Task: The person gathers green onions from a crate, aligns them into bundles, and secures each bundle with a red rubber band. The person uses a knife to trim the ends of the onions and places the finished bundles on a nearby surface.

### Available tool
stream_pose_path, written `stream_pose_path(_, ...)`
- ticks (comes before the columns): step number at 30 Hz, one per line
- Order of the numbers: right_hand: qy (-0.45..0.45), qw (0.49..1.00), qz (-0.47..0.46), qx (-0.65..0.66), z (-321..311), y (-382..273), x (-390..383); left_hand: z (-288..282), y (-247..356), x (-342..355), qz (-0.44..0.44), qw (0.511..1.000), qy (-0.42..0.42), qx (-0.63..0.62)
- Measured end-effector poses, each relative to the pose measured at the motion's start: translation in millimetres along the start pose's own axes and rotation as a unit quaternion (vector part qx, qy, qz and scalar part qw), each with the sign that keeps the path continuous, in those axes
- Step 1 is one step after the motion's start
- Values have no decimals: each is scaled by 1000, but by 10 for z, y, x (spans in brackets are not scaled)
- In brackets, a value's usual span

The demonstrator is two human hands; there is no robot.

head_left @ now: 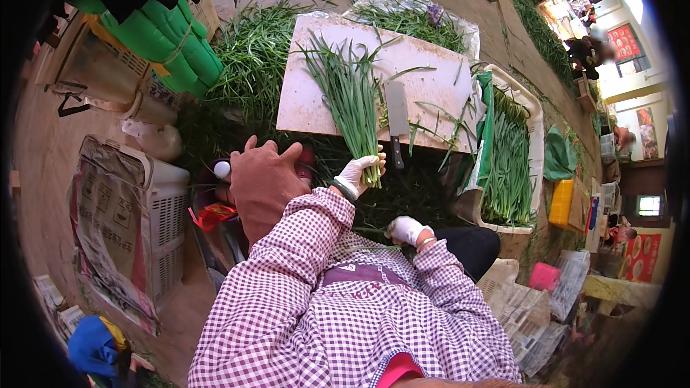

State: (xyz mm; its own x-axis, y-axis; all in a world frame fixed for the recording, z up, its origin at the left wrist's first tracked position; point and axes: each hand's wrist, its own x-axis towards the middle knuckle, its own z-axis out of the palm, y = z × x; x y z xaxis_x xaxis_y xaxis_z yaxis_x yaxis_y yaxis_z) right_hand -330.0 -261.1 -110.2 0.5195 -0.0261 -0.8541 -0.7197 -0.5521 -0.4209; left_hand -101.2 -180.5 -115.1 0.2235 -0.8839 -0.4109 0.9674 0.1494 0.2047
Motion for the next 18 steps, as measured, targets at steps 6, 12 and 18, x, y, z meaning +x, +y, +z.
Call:
stream_pose_path(6,310,951,-14,-9,-333,-386,-66,-45,-143,37,75,986,88,122)
stream_pose_path(12,373,849,-94,362,-609,-663,594,-218,-505,168,108,939,196,262)
stream_pose_path(18,202,835,-137,494,-704,-1095,738,-492,-932,409,176,905,199,332)
